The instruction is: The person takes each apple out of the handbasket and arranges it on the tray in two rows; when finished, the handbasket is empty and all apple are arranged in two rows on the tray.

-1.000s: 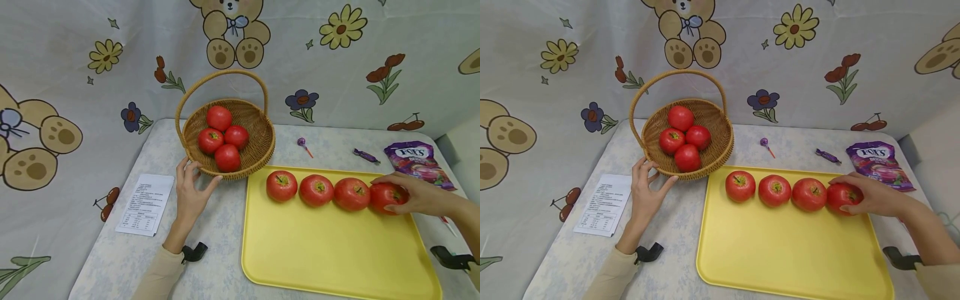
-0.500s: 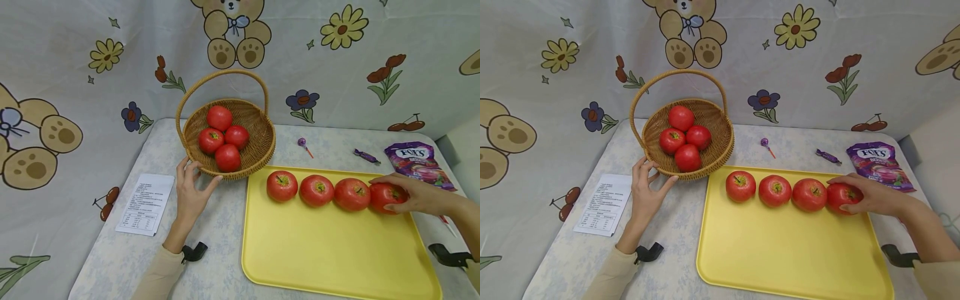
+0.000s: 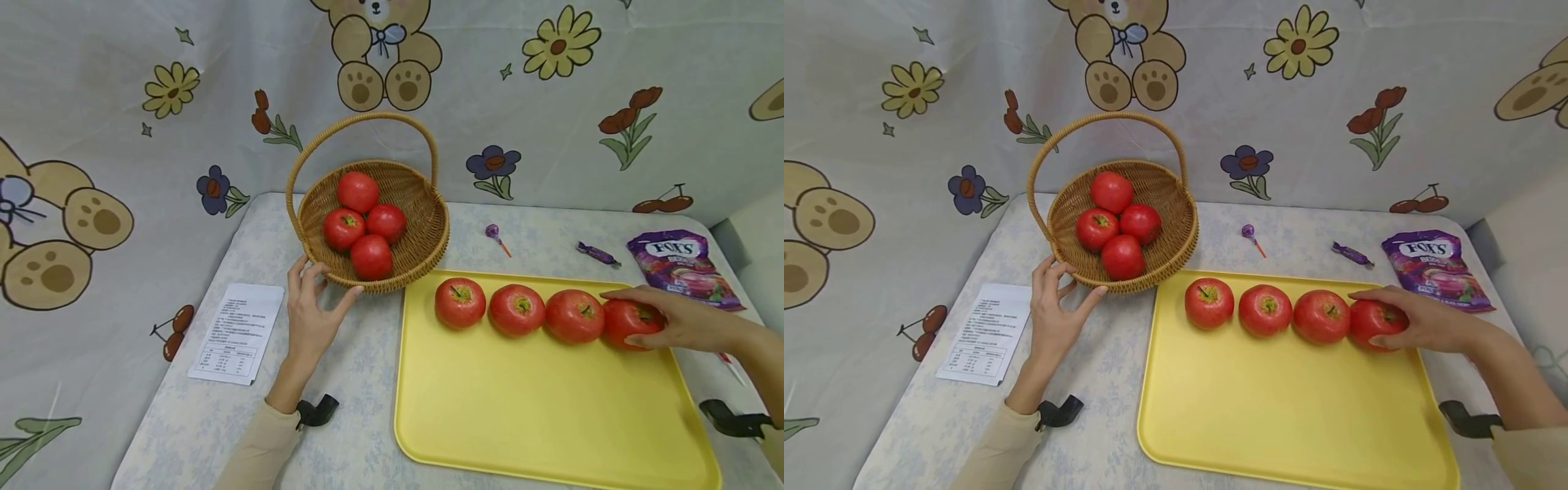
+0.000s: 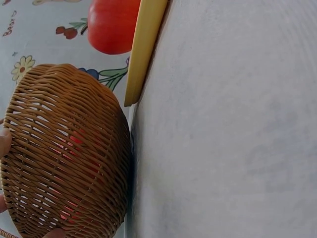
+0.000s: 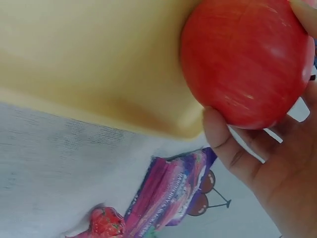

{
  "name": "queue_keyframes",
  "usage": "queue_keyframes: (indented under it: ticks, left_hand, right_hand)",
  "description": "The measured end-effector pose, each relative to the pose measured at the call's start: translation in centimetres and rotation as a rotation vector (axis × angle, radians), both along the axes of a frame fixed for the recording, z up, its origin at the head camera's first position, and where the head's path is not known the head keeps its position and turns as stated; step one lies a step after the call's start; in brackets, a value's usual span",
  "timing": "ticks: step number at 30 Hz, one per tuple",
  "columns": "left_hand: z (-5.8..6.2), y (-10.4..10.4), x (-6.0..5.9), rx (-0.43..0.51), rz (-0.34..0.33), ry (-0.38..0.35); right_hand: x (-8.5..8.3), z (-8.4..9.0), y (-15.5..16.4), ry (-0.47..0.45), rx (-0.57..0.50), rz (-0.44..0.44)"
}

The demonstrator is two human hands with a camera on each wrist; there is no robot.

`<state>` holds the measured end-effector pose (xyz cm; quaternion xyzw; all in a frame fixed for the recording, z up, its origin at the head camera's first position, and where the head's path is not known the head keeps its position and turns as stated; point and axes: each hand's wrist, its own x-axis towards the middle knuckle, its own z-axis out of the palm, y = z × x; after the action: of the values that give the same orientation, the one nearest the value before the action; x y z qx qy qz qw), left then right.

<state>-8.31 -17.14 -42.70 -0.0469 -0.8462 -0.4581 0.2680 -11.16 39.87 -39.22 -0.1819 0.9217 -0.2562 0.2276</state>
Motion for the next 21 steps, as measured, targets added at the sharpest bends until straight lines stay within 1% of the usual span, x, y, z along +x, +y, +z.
queue_keyframes:
  ticks: [3,5,8,11,14,16,21]
  left_hand:
    - [0.1,0.1,0.0,0.002,-0.006,0.002]
    - [0.1,0.1,0.0,0.002,-0.008,0.002]
    - [0.1,0.1,0.0,0.001,-0.005,0.0]
    - [0.1,0.1,0.0,-0.002,-0.002,-0.001]
    - [0.0,0.0,0.0,-0.006,-0.002,-0.001]
    - [0.1,0.0,0.0,-0.007,-0.001,-0.001]
    - [0.1,0.0,0.0,-0.007,0.0,-0.001]
  right_hand:
    - [0.2,0.5,-0.2,0.06,0.03,-0.011]
    - [0.2,1.0,-0.4,0.134,0.049,-0.01]
    - [0.0,2.4,-1.4,0.224,0.073,-0.008]
    - [-0.5,3.9,-3.0,0.299,0.062,-0.001]
    - [-1.1,5.3,-5.3,0.346,0.043,0.002]
    - [-1.6,6.1,-7.0,0.372,0.012,0.027]
    - [-3.1,7.6,-11.7,0.382,-0.064,0.1]
